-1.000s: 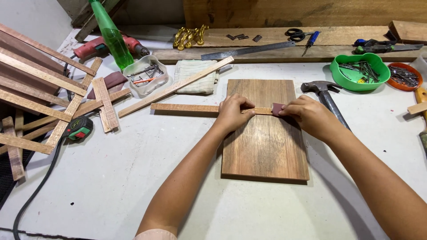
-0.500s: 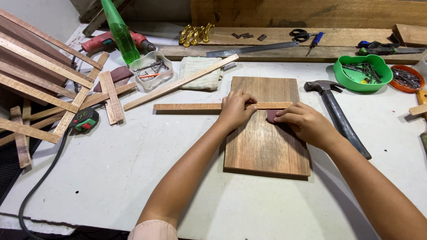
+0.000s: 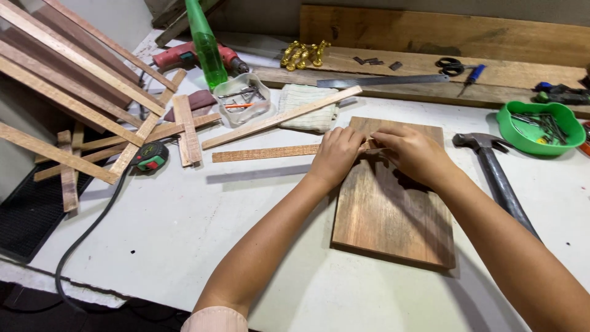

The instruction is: Sand wood pieces to prepare them for furniture assembly.

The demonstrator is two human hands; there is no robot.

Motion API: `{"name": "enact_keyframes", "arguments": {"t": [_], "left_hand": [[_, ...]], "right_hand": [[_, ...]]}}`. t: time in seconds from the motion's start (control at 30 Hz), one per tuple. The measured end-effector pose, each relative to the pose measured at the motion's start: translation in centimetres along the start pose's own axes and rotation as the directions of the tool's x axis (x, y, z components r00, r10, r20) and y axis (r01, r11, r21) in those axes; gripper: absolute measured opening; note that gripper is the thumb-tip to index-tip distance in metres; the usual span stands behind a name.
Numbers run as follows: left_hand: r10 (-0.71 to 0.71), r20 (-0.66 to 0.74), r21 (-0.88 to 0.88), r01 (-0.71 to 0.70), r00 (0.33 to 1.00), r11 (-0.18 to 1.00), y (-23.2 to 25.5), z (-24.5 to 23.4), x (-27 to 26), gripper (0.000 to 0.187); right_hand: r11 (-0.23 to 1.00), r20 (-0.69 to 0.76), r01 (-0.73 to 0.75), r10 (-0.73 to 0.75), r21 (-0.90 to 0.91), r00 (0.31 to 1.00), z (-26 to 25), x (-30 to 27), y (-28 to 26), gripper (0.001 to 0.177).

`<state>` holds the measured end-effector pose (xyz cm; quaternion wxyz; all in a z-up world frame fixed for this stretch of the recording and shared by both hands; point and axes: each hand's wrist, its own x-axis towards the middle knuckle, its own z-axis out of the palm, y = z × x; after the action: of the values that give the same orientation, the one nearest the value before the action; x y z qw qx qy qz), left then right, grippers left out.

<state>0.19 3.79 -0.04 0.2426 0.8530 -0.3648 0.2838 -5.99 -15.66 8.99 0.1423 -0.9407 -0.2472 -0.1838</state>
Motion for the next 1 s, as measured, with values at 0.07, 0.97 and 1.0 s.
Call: {"name": "enact_keyframes", "arguments": {"t": [0.07,0.97,1.0], "left_hand": [[-0.006,-0.013,0.002,0.006,1.000,1.000,-1.6,-1.3,0.1,0.031],[-0.219,0.057,-0.246,0.226,0.974,0.942,-10.0,0.2,2.1,0.030],[-0.221,0.057,-0.244,0.228,0.974,0.943,-9.8,-0.1,2.1,0.030]], "right_hand": [[0.998,0.025,0.035,-0.036,0.054,0.999,1.7,1.8,0.4,0.039],[0.995,0.164,0.049,-0.063,0.086,0.984,8.9,12.3,5.5,0.031],[0.994,0.159,0.057,-0.072,0.097,0.985,9.1,12.2,5.7,0.031]]}}
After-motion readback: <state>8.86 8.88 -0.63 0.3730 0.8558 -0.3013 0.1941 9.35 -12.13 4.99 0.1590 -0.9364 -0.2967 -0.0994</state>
